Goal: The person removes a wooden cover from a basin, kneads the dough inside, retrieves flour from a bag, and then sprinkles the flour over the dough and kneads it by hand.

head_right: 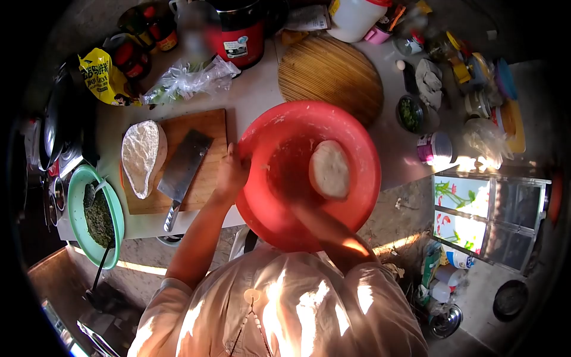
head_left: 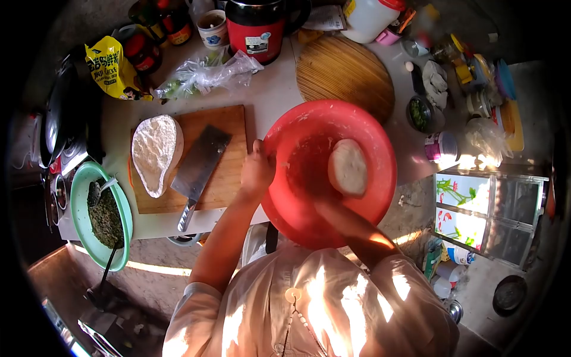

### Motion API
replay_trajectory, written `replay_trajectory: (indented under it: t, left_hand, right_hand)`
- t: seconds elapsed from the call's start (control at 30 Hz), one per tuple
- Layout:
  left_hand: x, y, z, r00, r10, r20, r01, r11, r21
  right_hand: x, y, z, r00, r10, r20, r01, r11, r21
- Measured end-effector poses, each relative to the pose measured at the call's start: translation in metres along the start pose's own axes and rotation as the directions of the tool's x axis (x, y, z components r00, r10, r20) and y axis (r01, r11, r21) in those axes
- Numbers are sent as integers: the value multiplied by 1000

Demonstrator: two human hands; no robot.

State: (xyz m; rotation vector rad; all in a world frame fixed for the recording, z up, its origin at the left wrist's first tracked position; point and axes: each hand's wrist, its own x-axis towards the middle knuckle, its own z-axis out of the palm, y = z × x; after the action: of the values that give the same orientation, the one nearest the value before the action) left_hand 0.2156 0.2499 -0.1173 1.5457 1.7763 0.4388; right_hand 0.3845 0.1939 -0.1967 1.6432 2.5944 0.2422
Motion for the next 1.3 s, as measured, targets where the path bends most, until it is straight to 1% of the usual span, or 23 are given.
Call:
replay_trajectory:
  t: [0.03, 0.07, 0.1, 0.17, 0.2, 0.27, 0.4, 0.47, 0.5, 0.57, 0.6, 0.63, 0.7, 0.73, 0.83, 0.9, 0.97, 1.0, 1.03, 1.07, 1.2, 1.27, 1.3]
  left_hand:
    - [0, -1, 1, 1000, 4, 2, -4, 1000, -16]
    - [1, -2, 2, 1000, 9, 1, -9, 999, -33]
    - [1, -3, 4, 1000, 8, -2, -8, 1000, -30]
    - [3, -3, 5, 1000, -23, -3, 23, 1000, 5]
    - [4, -2, 3, 1000, -20, -5, 20, 1000, 7]
    - [2, -2, 4, 1000, 17, -19, -18, 999, -33]
    - [7, -6, 7, 998, 53, -22, -55, 997, -53]
    - [7, -4, 5, 1000, 27, -12, -28, 999, -33]
    - [7, -4, 5, 999, 33, -10, -33, 999, -32]
    - [7, -4, 5, 999, 41, -21, -42, 998, -44]
    - [8, -5, 6, 999, 40, -20, -41, 998, -48]
    - [8, -7, 6, 999, 48, -16, -49, 997, -58]
    - [6, -8, 8, 998, 54, -11, -55, 996, -70]
    - [6, -6, 7, 999, 47, -19, -48, 998, -49]
    - [7, -3, 5, 999, 31, -27, -31, 999, -29]
    - [6, -4, 5, 1000, 22, -15, -22, 999, -25]
    - [7, -5, 7, 1000, 18, -25, -18, 999, -27]
    - [7, -6, 7, 1000, 13, -26, -14, 999, -29]
    - [7, -6, 8, 1000, 7, -20, -8, 999, -32]
    - [8, -6, 9, 1000, 2, -14, -2, 999, -35]
    - [9, -4, 6, 1000, -1, -14, 1, 1000, -17]
    - [8, -4, 7, 1000, 2, -10, -2, 1000, -30]
    - [9, -5, 8, 1000, 3, -6, -3, 1000, -31]
  right_hand:
    - [19, 18, -29, 957, 163, 242, -277, 771, 574]
    - [23, 20, -30, 913, 148, 379, -399, 510, 762]
    - [26, 23, -31, 851, 130, 509, -525, 196, 828]
    - [14, -1, 4, 909, 364, 205, -370, 471, 801]
    - [4, -9, -2, 909, 366, 202, -368, 470, 803]
    - [-20, -24, -18, 991, 131, 38, -134, 882, 451]
    - [30, 21, -32, 979, 201, -34, -131, 746, 654]
    - [53, 29, -38, 889, 257, 380, -366, 896, 252]
    - [52, 32, -38, 887, 263, 379, -372, 894, 251]
    - [43, 46, -38, 880, 458, 130, -476, 849, 232]
    - [44, 57, -36, 853, 504, 137, -518, 849, 105]
    - [46, 64, -33, 854, 502, 140, -517, 850, 102]
    - [50, 74, -26, 790, 511, 338, -512, 854, -93]
    - [43, 66, -24, 844, 354, 403, -387, 922, 1]
    - [28, 1, -41, 883, 282, 376, -343, 933, 105]
    - [25, -5, -51, 897, 250, 366, -324, 932, 159]
    - [20, 16, -61, 833, 18, 553, -426, 661, 619]
    - [24, 25, -49, 832, 14, 555, -423, 662, 618]
    - [31, 35, -26, 871, 266, 412, -465, 718, 518]
    - [33, 41, -8, 850, 481, 214, -525, 743, 415]
    - [25, 0, 8, 859, 485, 165, -477, 640, 603]
    - [7, -17, -29, 999, 46, -3, -40, 892, 450]
    - [9, -13, -36, 999, 49, -1, -43, 892, 449]
